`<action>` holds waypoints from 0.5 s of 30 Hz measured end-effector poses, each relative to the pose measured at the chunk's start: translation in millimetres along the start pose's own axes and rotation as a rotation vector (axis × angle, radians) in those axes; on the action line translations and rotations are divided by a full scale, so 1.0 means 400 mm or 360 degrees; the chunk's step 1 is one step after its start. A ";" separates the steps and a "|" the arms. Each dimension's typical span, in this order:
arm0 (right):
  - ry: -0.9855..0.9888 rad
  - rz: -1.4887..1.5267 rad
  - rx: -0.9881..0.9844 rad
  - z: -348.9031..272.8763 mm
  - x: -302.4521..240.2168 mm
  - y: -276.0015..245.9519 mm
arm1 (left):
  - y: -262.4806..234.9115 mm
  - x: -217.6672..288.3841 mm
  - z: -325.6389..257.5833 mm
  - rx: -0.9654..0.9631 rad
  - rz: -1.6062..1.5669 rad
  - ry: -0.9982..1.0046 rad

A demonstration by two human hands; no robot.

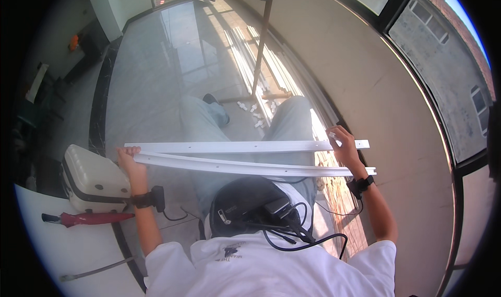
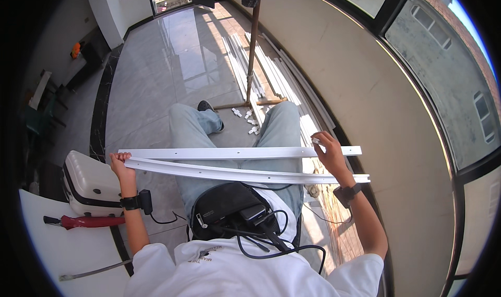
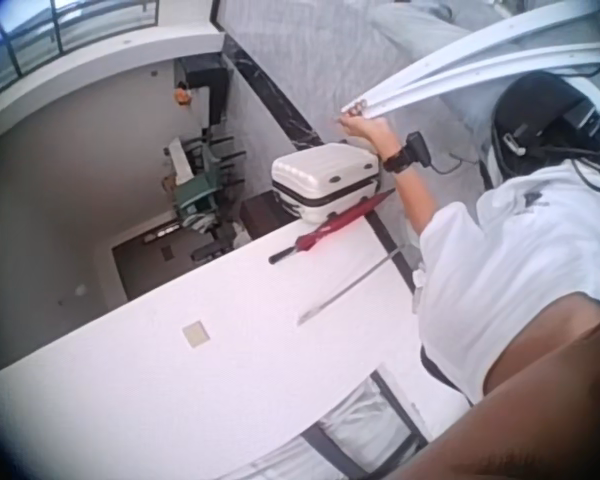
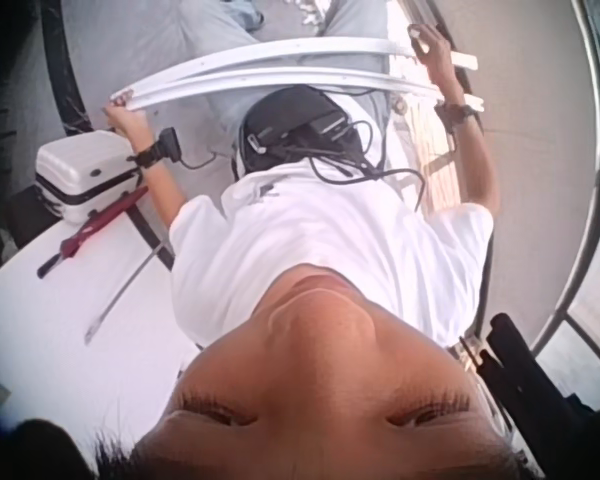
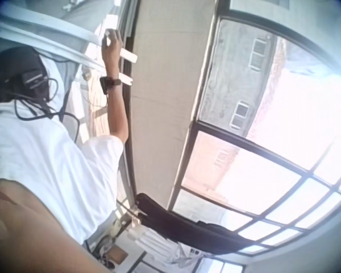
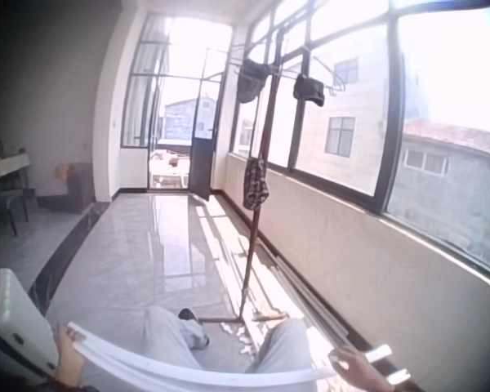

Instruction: The recorder is aligning and organizing long white plastic or metal strips while holding thin wires.

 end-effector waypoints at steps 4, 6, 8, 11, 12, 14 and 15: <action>-0.0094 -0.0008 -0.0807 -0.032 -0.174 0.129 | -0.003 -0.014 -0.003 -0.0015 -0.0017 -0.0036; -0.0296 -0.0220 -0.1117 -0.072 -0.192 0.191 | -0.008 -0.013 0.000 0.0028 0.0009 -0.0028; -0.0315 -0.0317 -0.1065 -0.085 -0.187 0.220 | -0.027 -0.014 0.008 0.0077 0.0031 -0.0023; -0.0305 -0.0421 -0.1040 -0.096 -0.185 0.234 | -0.012 -0.005 0.002 0.0031 0.0076 -0.0048; -0.0299 -0.0472 -0.1025 -0.100 -0.183 0.231 | -0.008 -0.001 -0.001 0.0165 0.0132 -0.0094; -0.0310 -0.0493 -0.1016 -0.115 -0.168 0.213 | -0.016 0.002 0.015 0.0298 0.0183 -0.0140; -0.0321 -0.0503 -0.1009 -0.125 -0.157 0.199 | -0.041 0.008 0.080 0.0231 0.0064 -0.0101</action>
Point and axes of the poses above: each hand's wrist, its own z-axis towards the middle knuckle, its own y-axis out of the palm, x = y × z, the point moved 8 cm from there along z, towards the middle knuckle, and after that the axes turned 7 degrees about z, right-handed, at the moved point
